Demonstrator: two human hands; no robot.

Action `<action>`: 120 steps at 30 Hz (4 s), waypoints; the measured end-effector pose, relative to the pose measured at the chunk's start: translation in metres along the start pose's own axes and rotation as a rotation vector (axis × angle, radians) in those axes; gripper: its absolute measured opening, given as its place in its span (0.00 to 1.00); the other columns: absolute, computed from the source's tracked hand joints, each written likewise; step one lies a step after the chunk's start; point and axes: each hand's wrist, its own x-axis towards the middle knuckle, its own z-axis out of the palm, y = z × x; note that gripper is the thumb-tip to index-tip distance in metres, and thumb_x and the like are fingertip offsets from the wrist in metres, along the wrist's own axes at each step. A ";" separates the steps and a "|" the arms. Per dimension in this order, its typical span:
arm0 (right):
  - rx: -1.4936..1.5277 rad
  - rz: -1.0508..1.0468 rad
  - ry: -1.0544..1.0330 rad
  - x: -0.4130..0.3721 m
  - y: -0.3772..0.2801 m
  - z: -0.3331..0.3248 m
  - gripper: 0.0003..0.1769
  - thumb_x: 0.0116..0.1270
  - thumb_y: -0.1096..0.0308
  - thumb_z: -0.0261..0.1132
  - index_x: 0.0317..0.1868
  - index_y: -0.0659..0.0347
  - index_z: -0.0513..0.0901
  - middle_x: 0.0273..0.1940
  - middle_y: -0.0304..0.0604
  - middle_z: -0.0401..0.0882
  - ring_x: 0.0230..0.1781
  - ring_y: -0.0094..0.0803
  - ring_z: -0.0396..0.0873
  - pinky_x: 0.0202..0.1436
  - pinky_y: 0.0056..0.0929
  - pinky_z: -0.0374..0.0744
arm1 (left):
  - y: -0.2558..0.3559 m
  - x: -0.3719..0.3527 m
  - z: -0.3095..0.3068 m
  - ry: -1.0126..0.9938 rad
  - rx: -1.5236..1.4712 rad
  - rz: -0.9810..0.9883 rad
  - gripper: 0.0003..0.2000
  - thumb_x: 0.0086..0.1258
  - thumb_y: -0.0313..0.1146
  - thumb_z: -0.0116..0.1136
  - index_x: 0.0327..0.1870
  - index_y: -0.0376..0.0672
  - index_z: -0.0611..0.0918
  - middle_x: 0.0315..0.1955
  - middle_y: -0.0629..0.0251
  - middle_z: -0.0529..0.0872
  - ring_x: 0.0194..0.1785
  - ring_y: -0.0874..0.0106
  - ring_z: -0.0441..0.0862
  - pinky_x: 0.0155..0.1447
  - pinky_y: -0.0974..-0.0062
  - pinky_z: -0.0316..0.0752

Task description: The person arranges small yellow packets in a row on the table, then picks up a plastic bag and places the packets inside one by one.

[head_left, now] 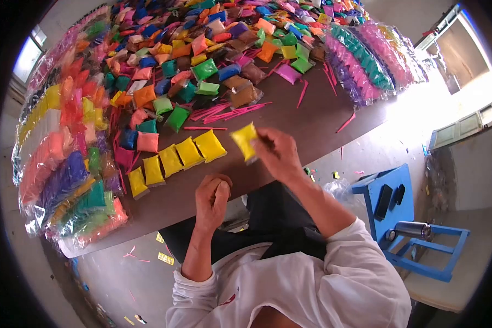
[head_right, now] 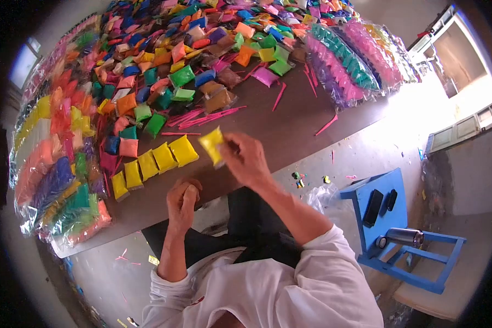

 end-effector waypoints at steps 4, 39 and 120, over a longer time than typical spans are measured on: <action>-0.249 -0.080 0.101 0.034 0.023 0.000 0.13 0.66 0.63 0.66 0.44 0.64 0.85 0.29 0.45 0.82 0.26 0.29 0.77 0.32 0.29 0.74 | 0.007 0.002 0.002 0.005 0.002 -0.002 0.09 0.71 0.28 0.51 0.29 0.33 0.77 0.32 0.60 0.80 0.32 0.72 0.73 0.35 0.74 0.67; -0.437 -0.042 -0.209 0.044 0.008 0.024 0.10 0.60 0.61 0.70 0.34 0.57 0.81 0.28 0.45 0.81 0.31 0.45 0.81 0.36 0.42 0.76 | 0.012 0.004 0.005 0.071 0.197 0.165 0.02 0.63 0.22 0.56 0.31 0.33 0.79 0.32 0.54 0.82 0.38 0.55 0.80 0.43 0.64 0.76; 0.450 0.113 -0.535 -0.033 0.000 0.018 0.17 0.73 0.58 0.63 0.50 0.64 0.79 0.36 0.33 0.77 0.35 0.17 0.71 0.37 0.19 0.73 | 0.009 0.002 0.000 -0.067 0.159 0.117 0.16 0.74 0.41 0.55 0.41 0.33 0.82 0.40 0.47 0.82 0.44 0.49 0.78 0.49 0.59 0.74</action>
